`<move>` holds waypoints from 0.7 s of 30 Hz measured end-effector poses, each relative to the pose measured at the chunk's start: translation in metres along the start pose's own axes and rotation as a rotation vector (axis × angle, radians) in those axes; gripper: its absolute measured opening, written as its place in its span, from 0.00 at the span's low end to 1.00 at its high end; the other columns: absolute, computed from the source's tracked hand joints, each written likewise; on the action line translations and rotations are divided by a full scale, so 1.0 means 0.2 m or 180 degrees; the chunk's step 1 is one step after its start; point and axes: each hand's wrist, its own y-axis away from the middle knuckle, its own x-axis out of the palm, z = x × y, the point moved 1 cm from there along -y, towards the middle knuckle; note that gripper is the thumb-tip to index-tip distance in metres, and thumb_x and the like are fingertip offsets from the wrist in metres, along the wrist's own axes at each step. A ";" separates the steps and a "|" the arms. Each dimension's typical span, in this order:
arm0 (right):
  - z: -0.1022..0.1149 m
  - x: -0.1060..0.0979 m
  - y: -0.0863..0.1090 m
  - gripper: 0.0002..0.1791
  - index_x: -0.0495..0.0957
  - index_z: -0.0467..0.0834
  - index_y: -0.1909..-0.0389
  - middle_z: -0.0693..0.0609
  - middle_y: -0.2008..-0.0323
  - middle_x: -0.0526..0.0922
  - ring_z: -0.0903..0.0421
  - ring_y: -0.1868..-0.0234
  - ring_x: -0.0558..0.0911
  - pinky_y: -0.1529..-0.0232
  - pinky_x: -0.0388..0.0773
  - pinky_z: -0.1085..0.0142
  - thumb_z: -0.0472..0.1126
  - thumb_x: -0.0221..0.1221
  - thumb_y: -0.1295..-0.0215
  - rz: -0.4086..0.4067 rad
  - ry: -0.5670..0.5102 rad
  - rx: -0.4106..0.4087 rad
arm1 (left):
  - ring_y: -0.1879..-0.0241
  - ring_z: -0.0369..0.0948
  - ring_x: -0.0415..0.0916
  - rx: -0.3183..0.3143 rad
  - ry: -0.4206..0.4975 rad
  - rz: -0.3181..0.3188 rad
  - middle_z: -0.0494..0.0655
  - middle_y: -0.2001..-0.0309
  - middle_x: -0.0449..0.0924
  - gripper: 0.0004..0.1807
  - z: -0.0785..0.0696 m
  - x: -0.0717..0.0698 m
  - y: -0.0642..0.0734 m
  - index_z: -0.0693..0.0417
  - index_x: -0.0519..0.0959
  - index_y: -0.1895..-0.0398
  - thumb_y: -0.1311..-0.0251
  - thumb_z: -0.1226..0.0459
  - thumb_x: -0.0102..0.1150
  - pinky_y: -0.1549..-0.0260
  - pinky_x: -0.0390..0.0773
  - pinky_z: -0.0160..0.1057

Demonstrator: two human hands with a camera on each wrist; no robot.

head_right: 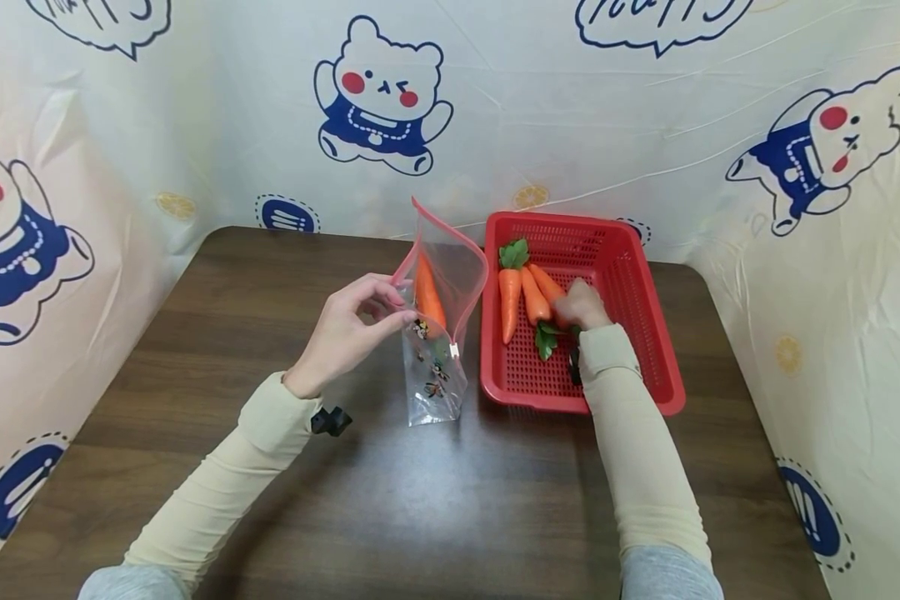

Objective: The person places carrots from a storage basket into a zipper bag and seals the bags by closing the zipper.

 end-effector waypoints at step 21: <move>0.00 -0.02 0.02 0.30 0.58 0.29 0.35 0.32 0.43 0.68 0.42 0.49 0.70 0.46 0.71 0.51 0.40 0.48 0.34 -0.0057 0.0565 -0.0271 | 0.63 0.41 0.75 -0.0030 -0.0024 0.0007 0.44 0.55 0.80 0.12 0.01 0.00 0.01 0.51 0.79 0.64 0.47 0.59 0.71 0.64 0.78 0.38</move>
